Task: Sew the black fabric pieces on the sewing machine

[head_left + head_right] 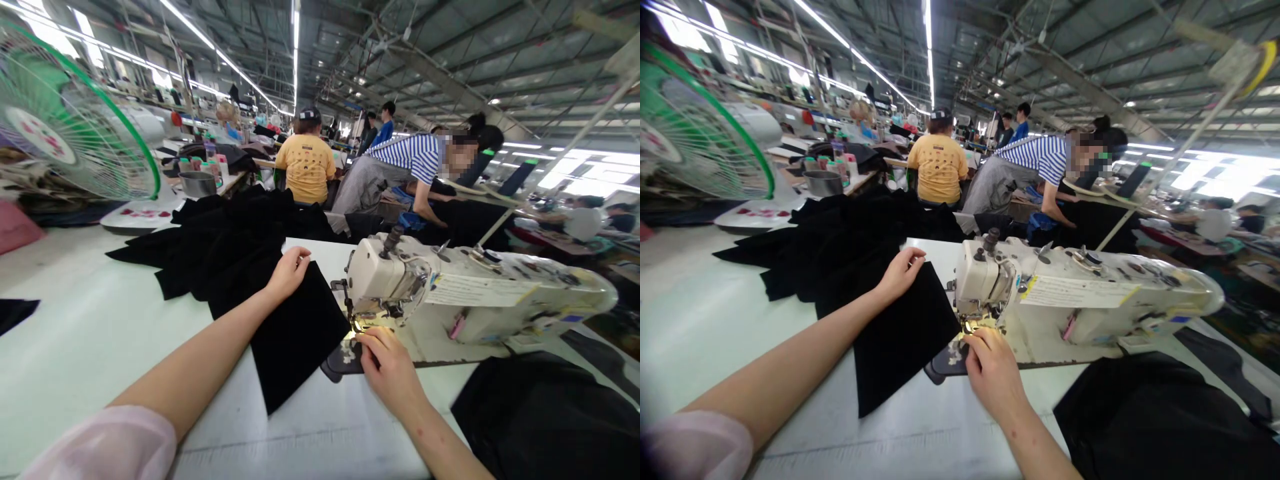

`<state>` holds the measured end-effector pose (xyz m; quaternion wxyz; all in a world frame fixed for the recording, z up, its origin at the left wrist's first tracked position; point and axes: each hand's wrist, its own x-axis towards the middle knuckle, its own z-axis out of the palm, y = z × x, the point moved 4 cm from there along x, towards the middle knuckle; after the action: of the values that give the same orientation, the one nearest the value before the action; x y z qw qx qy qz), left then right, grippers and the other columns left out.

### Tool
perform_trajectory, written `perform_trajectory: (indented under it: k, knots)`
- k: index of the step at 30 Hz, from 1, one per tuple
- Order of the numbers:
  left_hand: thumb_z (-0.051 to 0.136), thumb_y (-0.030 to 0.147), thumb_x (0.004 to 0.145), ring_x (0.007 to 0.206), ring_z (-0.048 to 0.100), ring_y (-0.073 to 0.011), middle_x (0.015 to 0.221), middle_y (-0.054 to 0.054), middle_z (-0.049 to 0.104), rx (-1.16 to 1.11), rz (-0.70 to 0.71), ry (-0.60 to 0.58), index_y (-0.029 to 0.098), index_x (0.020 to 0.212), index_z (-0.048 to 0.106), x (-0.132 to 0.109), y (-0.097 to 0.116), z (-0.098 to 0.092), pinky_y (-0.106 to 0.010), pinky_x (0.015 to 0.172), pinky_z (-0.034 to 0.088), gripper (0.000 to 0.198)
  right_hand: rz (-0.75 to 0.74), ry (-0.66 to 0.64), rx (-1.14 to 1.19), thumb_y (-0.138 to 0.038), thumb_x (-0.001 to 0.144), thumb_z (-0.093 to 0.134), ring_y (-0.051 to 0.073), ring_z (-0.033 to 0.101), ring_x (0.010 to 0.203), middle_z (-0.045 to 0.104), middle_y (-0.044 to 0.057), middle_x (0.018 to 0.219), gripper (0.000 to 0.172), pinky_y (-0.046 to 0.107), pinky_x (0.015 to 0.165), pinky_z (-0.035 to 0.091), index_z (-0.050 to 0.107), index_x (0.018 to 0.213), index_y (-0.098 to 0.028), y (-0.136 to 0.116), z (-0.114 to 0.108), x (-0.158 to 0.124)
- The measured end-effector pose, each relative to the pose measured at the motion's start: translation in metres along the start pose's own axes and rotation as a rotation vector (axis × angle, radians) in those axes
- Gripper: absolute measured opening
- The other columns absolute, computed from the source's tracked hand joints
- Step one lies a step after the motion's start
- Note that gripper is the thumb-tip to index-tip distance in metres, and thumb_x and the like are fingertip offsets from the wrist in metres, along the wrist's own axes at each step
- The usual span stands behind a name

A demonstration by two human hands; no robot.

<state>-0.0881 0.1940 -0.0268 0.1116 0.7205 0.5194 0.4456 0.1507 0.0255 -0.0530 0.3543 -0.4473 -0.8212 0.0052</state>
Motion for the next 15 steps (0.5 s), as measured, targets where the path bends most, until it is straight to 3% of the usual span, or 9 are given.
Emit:
perform_trajectory:
  k: [4, 9, 15]
  knots:
    - [0.055, 0.034, 0.087, 0.092, 0.065, -0.0226, 0.095, -0.006, 0.072, -0.015, 0.029, -0.086, 0.022, 0.091, 0.064, 0.002, 0.003, 0.002, -0.036, 0.09, 0.051, 0.015, -0.01, -0.087, -0.058, -0.019, 0.092, 0.061, 0.026, 0.062, 0.099, 0.065, 0.009, 0.106, 0.042, 0.043, 0.085, 0.054, 0.057, 0.134, -0.022, -0.008, 0.002, 0.004]
    - [0.048, 0.04, 0.083, 0.086, 0.066, -0.0281, 0.086, -0.008, 0.071, 0.0, 0.06, -0.146, 0.023, 0.078, 0.06, 0.007, 0.008, 0.003, -0.042, 0.086, 0.052, 0.022, 0.063, -0.163, -0.113, -0.029, 0.088, 0.072, 0.024, 0.059, 0.095, 0.064, 0.006, 0.1, 0.036, 0.04, 0.083, 0.051, 0.065, 0.122, -0.023, -0.012, 0.0, 0.013]
    - [0.04, 0.049, 0.084, 0.091, 0.068, -0.0316, 0.094, -0.01, 0.07, 0.194, 0.049, -0.193, 0.024, 0.084, 0.059, 0.015, 0.008, 0.004, -0.042, 0.08, 0.053, 0.031, 0.04, -0.135, -0.171, -0.042, 0.087, 0.07, 0.023, 0.058, 0.092, 0.065, 0.004, 0.097, 0.034, 0.036, 0.079, 0.047, 0.068, 0.116, -0.025, -0.005, -0.001, 0.019]
